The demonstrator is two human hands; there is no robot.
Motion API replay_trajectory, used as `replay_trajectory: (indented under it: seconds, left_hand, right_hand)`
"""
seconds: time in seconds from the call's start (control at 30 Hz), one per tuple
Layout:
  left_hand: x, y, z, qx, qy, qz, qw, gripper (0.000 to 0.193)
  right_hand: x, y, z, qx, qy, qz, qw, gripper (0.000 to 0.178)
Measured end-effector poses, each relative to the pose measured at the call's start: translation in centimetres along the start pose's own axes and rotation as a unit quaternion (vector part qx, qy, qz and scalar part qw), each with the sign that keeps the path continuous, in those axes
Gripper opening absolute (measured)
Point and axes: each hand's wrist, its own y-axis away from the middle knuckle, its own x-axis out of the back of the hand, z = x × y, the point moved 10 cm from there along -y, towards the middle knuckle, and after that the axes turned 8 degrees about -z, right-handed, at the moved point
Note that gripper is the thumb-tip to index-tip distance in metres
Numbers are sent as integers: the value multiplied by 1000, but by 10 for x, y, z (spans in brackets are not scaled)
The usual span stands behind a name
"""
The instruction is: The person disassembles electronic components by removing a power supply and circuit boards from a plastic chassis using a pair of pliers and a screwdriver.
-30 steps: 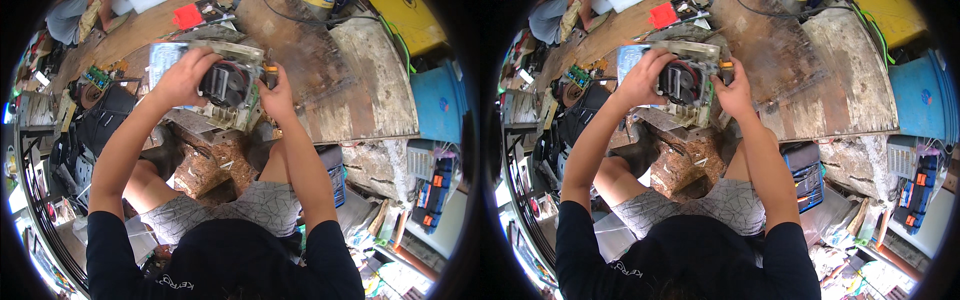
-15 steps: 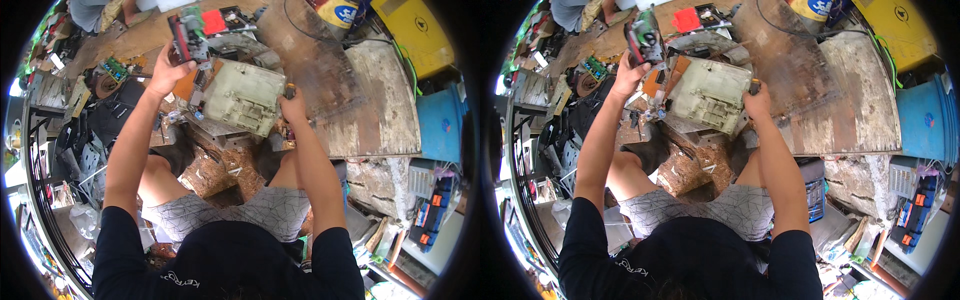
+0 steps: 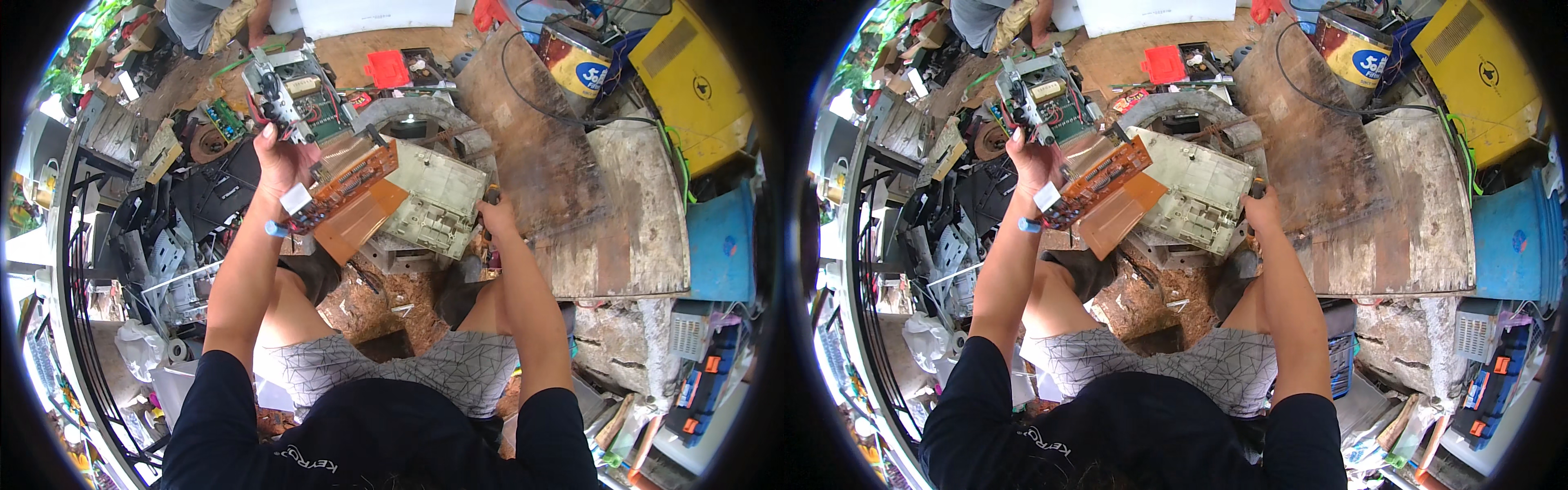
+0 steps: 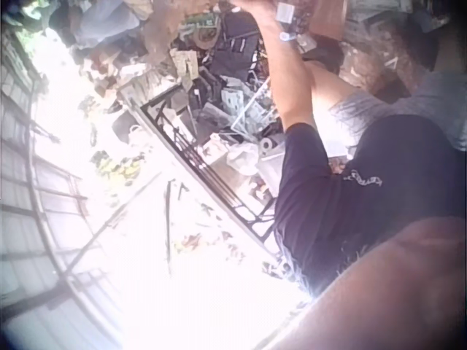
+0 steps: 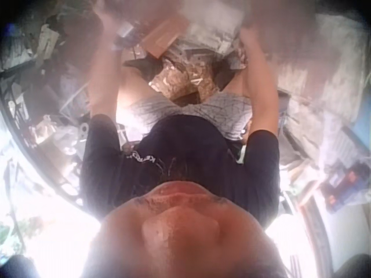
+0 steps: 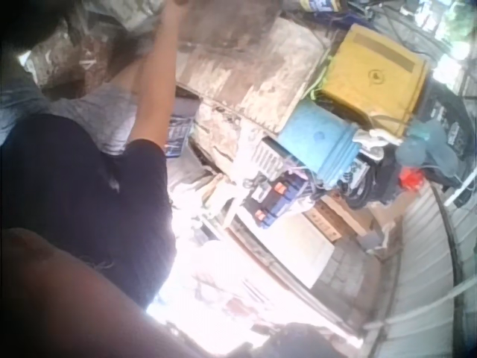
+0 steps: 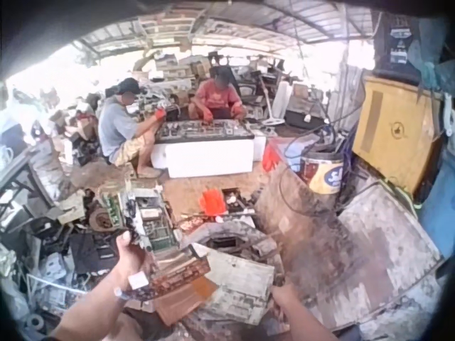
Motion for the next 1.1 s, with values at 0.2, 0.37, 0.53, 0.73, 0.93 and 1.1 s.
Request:
replay_trajectory:
  seconds: [0.2, 0.37, 0.53, 0.73, 0.93, 1.1]
  left_hand:
    - [0, 13, 4, -73, -27, 28, 997, 71]
    - [5, 25, -20, -9, 97, 61, 993, 69]
    - [43, 33, -34, -42, 120, 91, 988, 59]
    - [41, 58, -29, -26, 67, 138, 988, 61]
    - [19, 51, -28, -10, 86, 35, 996, 74]
    - [9, 57, -42, 97, 155, -6, 983, 81]
  right_hand:
    - [-6, 19, -16, -41, -4, -19, 999, 49]
    - [-12, 15, -16, -4, 102, -11, 995, 61]
    - [-10, 23, -35, 63, 186, 10, 980, 66]
    - [-27, 54, -71, 181, 278, 10, 943, 66]
    - [-42, 55, -81, 231, 288, -21, 929, 62]
    - [-34, 52, -83, 245, 223, -5, 943, 50]
